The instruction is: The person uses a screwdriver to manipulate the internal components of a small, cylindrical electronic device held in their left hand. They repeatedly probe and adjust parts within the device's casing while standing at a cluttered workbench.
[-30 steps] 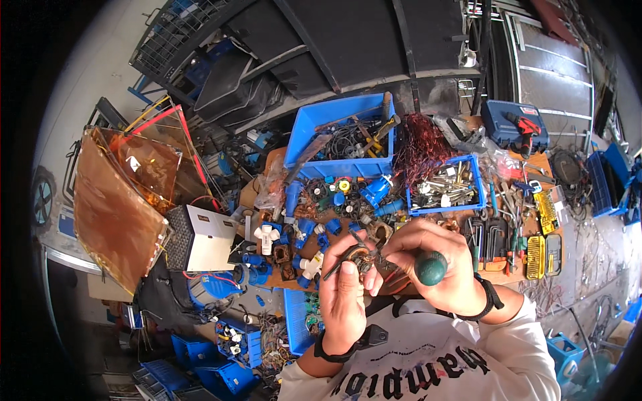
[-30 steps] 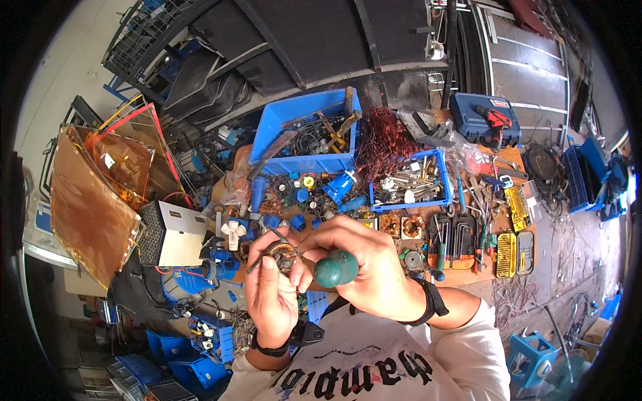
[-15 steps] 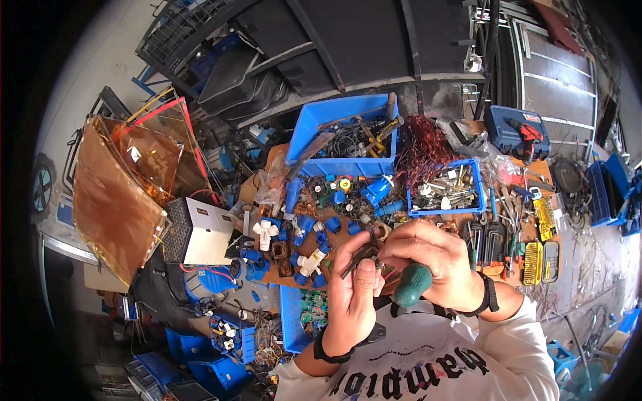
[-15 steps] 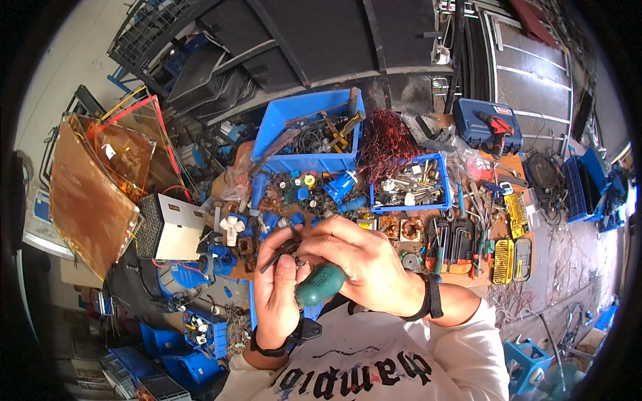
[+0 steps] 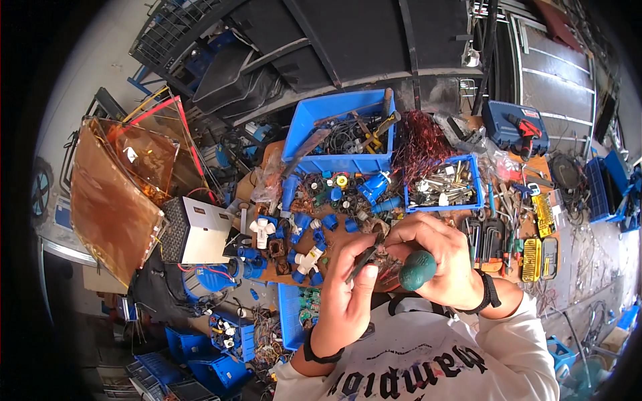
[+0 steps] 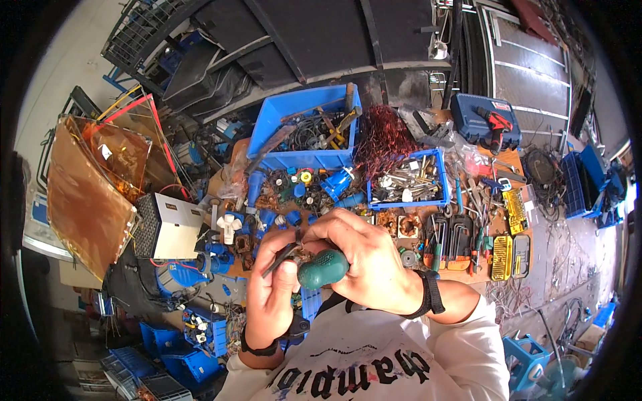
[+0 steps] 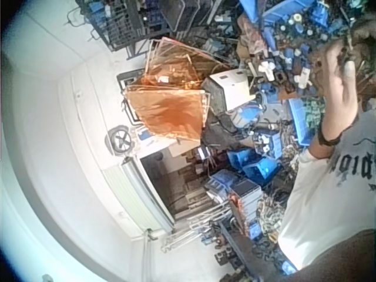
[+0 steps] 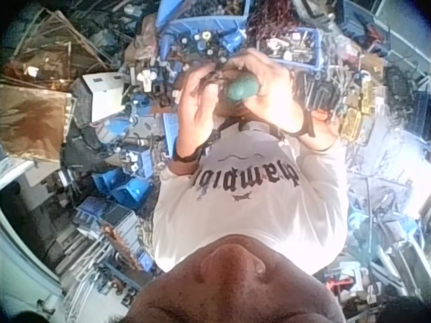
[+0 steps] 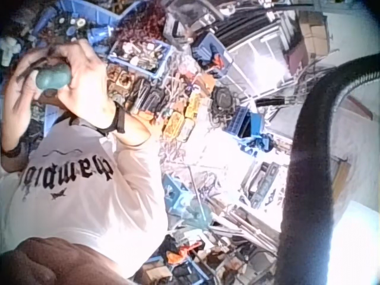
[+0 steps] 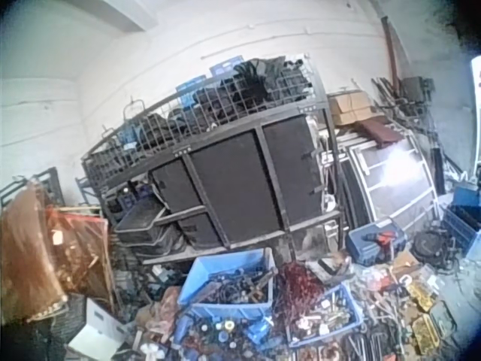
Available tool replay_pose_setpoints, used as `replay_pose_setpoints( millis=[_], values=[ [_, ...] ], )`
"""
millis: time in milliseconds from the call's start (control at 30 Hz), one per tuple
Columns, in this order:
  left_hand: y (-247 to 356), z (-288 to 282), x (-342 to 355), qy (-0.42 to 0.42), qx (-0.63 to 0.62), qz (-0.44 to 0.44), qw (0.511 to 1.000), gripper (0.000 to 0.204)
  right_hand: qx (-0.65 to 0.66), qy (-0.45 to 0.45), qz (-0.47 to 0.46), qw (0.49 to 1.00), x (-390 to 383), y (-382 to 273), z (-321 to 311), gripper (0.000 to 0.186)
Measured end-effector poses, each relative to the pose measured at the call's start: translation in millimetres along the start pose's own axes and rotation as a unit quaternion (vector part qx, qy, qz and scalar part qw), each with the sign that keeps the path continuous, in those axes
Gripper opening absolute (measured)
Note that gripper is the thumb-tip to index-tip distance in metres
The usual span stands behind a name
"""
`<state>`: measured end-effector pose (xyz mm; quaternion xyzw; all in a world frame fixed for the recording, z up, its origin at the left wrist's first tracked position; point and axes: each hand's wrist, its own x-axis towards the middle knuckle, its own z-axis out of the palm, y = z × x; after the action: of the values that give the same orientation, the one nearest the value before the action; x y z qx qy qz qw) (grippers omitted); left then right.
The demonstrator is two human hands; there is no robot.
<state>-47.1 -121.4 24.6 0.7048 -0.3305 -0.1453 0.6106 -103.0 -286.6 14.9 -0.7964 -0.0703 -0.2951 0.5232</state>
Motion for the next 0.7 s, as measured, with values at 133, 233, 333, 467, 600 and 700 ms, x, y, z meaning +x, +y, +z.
replay_pose_setpoints(
  millis=[133, 233, 333, 467, 600, 700],
  values=[
    [7, -3, -1, -0.012, -0.230, -0.113, 0.967, 0.037, 0.010, 0.003, 0.007, 1.000, -1, 2, 3, 0.029],
    [6, -2, 3, 0.005, -0.266, -0.110, 0.958, 0.038, 0.036, -0.005, 0.012, 0.999, -3, -4, 4, 0.028],
    [-1, 0, -1, 0.020, -0.193, -0.108, 0.975, 0.035, 0.071, -0.016, 0.034, 0.997, -2, -4, 4, 0.027],
    [-11, 1, 8, 0.028, 0.075, 0.096, 0.992, 0.031, 0.088, -0.006, 0.083, 0.993, 4, -4, -1, 0.025],
    [-9, -6, 2, 0.008, -0.032, 0.028, 0.999, 0.032, 0.063, 0.011, 0.054, 0.996, 6, 1, 3, 0.020],
    [-8, -8, 1, 0.047, -0.180, -0.058, 0.981, 0.037, 0.062, 0.019, 0.037, 0.997, 2, 1, 9, 0.017]
  ],
)
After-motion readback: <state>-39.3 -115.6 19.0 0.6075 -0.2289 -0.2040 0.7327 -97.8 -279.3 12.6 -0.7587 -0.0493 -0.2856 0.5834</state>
